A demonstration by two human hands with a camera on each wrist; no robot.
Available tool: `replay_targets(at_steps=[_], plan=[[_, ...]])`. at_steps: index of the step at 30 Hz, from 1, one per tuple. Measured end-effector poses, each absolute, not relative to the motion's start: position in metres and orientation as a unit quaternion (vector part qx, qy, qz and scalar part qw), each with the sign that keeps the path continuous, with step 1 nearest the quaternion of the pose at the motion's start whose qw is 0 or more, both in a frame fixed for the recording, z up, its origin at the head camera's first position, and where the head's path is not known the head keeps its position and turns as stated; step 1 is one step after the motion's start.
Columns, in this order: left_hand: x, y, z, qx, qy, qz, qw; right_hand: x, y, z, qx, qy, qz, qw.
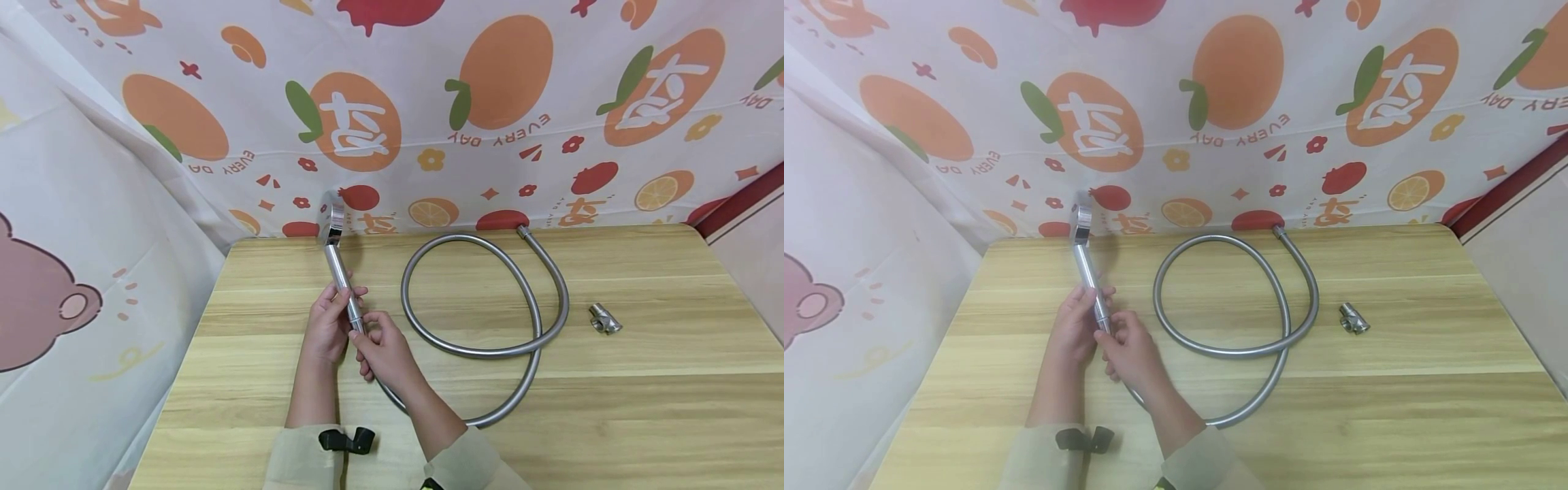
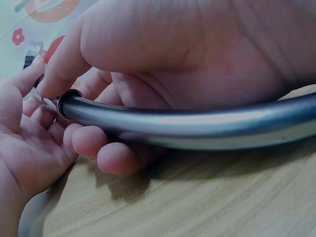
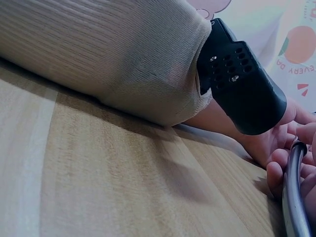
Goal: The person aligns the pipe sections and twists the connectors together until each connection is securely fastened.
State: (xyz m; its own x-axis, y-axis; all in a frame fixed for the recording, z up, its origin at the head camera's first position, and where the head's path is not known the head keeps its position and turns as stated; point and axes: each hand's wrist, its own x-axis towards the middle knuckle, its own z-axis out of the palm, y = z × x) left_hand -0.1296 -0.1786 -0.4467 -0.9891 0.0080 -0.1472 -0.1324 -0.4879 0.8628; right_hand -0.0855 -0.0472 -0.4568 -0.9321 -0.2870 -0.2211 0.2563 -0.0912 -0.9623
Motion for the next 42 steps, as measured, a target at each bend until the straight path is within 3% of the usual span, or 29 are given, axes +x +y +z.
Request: replay_targets(at_steps=[42], plan=[[-0.1298,-0.1777,-0.4442,-0.07,0.513,0.854,0.04,-0.0851,-0.0461,-0.4531,-0.004,0.656,-0.73,0.193]])
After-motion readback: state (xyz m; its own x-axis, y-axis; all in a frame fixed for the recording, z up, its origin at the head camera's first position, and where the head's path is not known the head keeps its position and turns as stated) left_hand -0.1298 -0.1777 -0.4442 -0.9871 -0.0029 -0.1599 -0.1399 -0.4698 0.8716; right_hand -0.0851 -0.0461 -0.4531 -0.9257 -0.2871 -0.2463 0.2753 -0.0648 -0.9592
